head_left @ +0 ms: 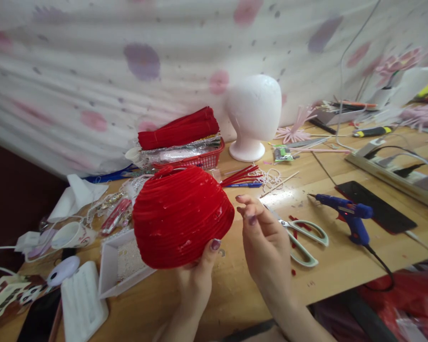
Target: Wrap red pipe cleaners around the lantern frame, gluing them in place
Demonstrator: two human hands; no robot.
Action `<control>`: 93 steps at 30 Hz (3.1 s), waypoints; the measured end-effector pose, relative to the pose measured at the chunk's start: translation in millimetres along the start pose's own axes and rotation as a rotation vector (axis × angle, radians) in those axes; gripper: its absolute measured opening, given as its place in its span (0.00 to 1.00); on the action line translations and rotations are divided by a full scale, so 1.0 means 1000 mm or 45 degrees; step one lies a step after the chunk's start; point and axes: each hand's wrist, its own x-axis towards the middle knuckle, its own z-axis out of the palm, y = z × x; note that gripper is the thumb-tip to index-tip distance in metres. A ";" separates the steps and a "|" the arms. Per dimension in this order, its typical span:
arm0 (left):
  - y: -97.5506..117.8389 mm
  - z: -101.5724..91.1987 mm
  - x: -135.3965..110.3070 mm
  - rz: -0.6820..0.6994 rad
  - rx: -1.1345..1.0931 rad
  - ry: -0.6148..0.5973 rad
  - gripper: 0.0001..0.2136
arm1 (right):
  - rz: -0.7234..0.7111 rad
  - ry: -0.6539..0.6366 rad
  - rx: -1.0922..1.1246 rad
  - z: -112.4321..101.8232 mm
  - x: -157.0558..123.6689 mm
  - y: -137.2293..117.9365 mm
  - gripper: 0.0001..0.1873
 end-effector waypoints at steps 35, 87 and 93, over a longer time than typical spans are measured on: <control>-0.001 -0.036 -0.007 -0.553 -0.226 -0.326 0.27 | -0.090 0.285 -0.500 -0.062 0.014 -0.007 0.13; -0.019 -0.090 0.008 0.458 1.270 -0.811 0.62 | -0.186 -1.210 -1.969 -0.023 0.161 0.112 0.17; -0.012 -0.096 0.012 0.353 1.213 -0.764 0.61 | -0.256 -1.244 -1.983 -0.030 0.165 0.104 0.17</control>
